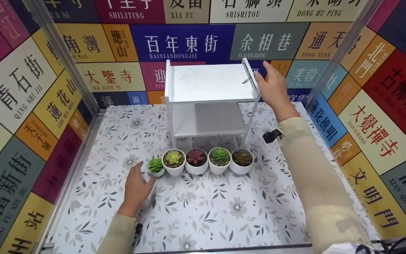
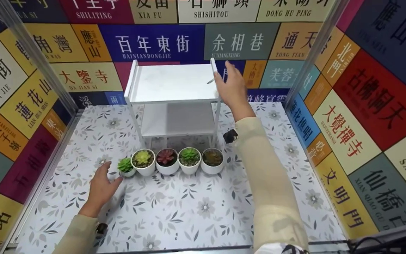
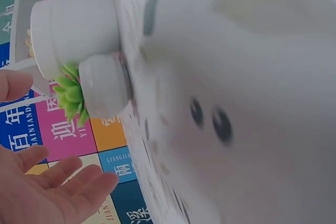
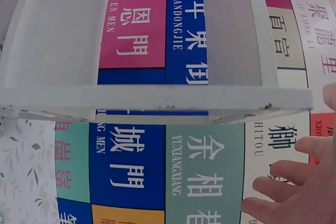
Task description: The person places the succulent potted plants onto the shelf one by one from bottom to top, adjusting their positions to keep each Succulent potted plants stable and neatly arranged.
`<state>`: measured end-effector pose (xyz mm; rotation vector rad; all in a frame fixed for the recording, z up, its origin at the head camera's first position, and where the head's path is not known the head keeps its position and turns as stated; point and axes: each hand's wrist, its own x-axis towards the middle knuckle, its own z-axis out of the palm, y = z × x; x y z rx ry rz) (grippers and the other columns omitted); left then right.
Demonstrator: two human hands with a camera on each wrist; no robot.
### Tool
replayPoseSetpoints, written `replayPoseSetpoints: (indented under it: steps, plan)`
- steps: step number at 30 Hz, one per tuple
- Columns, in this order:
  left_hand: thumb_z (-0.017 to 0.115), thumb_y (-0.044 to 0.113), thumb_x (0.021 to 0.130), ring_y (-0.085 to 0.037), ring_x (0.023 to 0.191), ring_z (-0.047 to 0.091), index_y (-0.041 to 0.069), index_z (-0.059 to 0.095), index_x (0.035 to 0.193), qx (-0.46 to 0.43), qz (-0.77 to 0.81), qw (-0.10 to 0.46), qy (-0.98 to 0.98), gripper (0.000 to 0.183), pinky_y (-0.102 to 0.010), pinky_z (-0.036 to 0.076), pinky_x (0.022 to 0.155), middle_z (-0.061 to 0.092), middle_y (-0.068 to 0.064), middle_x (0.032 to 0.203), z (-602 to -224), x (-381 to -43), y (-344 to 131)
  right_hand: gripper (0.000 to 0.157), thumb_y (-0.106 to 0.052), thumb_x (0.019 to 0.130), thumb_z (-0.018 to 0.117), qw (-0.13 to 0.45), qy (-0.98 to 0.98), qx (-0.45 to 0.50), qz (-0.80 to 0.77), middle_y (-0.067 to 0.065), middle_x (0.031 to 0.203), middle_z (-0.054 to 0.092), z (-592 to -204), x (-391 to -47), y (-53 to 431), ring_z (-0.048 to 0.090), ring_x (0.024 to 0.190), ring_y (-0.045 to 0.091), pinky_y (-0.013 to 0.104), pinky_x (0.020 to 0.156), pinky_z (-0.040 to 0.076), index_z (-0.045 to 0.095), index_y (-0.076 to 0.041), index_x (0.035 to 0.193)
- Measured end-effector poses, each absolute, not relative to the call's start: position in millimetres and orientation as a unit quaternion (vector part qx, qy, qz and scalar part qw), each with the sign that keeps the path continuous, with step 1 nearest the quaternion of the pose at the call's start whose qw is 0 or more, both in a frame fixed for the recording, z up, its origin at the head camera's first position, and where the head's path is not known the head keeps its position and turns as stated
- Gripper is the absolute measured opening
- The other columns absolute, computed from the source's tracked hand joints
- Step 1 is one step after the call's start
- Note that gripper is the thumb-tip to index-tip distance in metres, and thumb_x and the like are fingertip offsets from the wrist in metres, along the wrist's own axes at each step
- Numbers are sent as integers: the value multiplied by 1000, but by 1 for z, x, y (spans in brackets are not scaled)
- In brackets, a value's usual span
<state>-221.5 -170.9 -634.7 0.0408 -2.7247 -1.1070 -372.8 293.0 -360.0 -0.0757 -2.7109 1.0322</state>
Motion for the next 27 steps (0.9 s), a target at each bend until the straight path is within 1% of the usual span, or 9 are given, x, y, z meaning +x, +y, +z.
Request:
replayPoseSetpoints:
  steps: [3,5,9,13,16,22,27]
  plan:
    - [76,23,92,-49,128,57,-4,45,155,16,-382,106,-918,75,-62,47,109,53,-31,147,-636,-222,-170,83,-63,106,44,82,-942,-26,325,7,180,15,-361,-379,283,15,167,31,53,135,15,15,-21,173]
    - [76,24,92,-49,132,55,-3,44,156,17,-385,105,-917,77,-63,46,110,53,-31,147,-639,-222,-169,90,-66,105,45,56,-949,-24,310,8,181,8,-361,-382,279,10,167,32,54,135,13,7,-20,173]
    - [77,28,93,-50,138,50,-2,43,157,20,-392,88,-916,78,-64,42,114,51,-31,148,-643,-225,-165,98,-70,103,43,28,-954,-23,298,7,181,1,-360,-391,273,6,168,31,53,136,10,-4,-20,172]
    - [75,31,95,-48,141,47,0,42,158,24,-403,74,-912,78,-63,41,117,50,-29,150,-642,-232,-160,101,-71,103,42,4,-967,-5,257,8,180,-7,-354,-398,272,4,168,33,54,136,10,-5,-15,172]
    - [74,31,95,-48,141,48,0,42,158,28,-405,71,-911,77,-63,41,117,50,-29,150,-642,-235,-159,105,-72,101,45,-22,-976,17,218,10,179,-13,-348,-402,272,2,167,37,56,135,9,-6,-12,171]
    - [75,28,94,-49,142,48,-2,41,158,40,-410,71,-909,79,-62,40,119,48,-30,151,-645,-241,-161,107,-71,101,48,-65,-975,45,206,9,178,-16,-341,-410,270,2,166,39,56,135,8,-8,-13,170]
    - [75,27,93,-51,141,48,-4,42,157,39,-413,77,-907,78,-61,39,120,49,-33,151,-642,-248,-159,105,-65,103,49,-92,-979,31,182,9,176,-21,-338,-412,267,1,166,41,58,134,10,-11,-12,169]
